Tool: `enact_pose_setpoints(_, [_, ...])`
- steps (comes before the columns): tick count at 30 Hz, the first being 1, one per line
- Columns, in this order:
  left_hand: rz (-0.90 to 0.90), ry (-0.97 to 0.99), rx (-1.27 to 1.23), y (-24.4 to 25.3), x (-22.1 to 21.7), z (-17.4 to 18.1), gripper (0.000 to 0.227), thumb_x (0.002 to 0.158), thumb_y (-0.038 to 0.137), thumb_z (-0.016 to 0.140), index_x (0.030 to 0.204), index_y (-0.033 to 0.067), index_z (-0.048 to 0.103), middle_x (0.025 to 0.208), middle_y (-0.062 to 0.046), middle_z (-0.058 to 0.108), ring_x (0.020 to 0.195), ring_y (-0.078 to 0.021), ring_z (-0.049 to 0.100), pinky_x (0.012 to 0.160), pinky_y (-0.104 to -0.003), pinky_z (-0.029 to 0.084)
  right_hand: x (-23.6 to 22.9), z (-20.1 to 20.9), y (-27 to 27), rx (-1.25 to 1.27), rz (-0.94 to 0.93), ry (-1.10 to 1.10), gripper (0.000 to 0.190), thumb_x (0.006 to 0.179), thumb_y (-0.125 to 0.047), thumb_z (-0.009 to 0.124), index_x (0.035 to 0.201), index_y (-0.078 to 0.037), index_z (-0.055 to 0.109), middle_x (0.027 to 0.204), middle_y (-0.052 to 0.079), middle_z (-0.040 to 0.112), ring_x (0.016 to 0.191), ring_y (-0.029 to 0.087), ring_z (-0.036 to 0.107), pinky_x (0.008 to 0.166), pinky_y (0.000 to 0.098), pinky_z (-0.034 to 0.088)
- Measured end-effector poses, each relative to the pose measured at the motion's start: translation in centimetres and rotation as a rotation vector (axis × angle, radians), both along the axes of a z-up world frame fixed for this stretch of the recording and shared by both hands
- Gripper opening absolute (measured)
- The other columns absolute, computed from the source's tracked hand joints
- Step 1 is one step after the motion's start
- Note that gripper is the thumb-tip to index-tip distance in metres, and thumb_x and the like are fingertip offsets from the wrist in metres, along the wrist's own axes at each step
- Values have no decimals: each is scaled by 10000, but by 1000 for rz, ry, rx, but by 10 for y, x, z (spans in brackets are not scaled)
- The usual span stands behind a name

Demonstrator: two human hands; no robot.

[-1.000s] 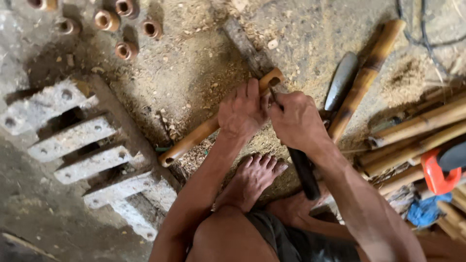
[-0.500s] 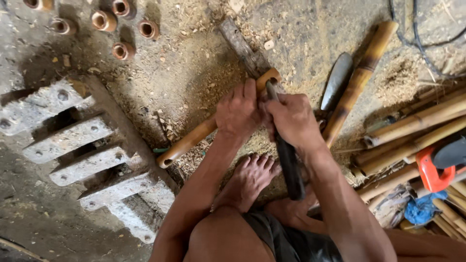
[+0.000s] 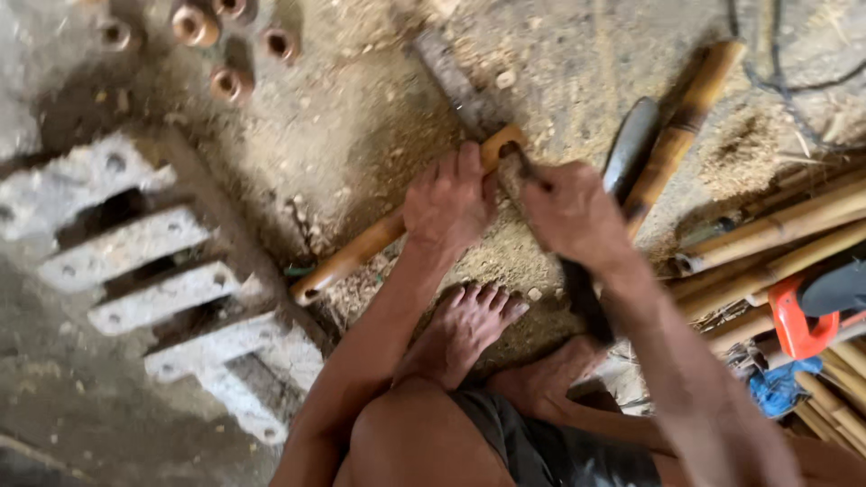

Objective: The person sits on the floor and uses a knife to carve and shape a bamboo tube. They repeatedly cut the bamboo, remove shavings, and fit a smaller bamboo piece into the carved section.

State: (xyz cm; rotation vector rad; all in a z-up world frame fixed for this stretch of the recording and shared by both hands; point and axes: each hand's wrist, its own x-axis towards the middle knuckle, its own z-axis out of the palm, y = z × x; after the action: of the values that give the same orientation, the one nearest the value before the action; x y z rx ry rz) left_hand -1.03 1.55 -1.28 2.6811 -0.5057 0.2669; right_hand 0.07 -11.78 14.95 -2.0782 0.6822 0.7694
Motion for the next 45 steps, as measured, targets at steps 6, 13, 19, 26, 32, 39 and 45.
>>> enact_pose_setpoints(6, [12,-30,-16,-4,-4,-10,449,683,423,708,1024,131,682,751,-47,622,659,-236,702,566,-343,588,19,-18,-22,-414,706,82,454,1052,-336,465,908,-29,766,853,317,710,945,527,700,864,557,571])
enact_pose_setpoints(13, [10,148,-46,-4,2,16,358,762,404,699,1014,150,680,783,-58,633,700,-261,722,589,-378,599,7,-11,-37,-619,1269,-174,351,944,-151,488,1186,47,649,834,158,737,760,362,767,609,509,607])
enact_pose_setpoints(19, [-27,674,-146,9,22,59,447,887,466,583,1105,78,610,1036,-190,635,825,-480,717,688,-564,572,-11,-5,-46,-24,285,-175,305,1028,-124,502,1277,48,538,697,212,699,554,344,709,501,470,580])
enact_pose_setpoints(26, [-198,845,-535,32,63,157,469,1034,406,516,1301,22,545,1014,-334,671,969,-557,686,807,-626,549,-13,48,-14,419,-406,-135,238,1031,-103,529,1179,40,648,569,260,649,438,337,697,403,421,579])
enact_pose_setpoints(32, [-258,878,-767,36,96,205,633,988,517,468,1387,29,414,951,-85,654,726,-172,644,617,-303,612,0,88,-19,532,24,-494,733,1013,-117,489,1606,112,125,759,153,721,561,194,712,469,284,672])
enact_pose_setpoints(39, [-399,793,-840,34,104,214,623,1031,534,458,1440,64,434,928,-37,595,734,-125,571,644,-271,557,21,107,-21,627,-18,-388,344,1004,-58,511,1330,-105,411,886,119,693,430,154,682,326,276,661])
enact_pose_setpoints(45, [-359,657,-864,24,92,215,787,869,667,608,1341,48,492,963,-17,705,774,-153,706,676,-306,664,18,109,-35,738,24,-356,416,994,-107,534,1392,9,564,932,144,772,455,143,724,390,244,705])
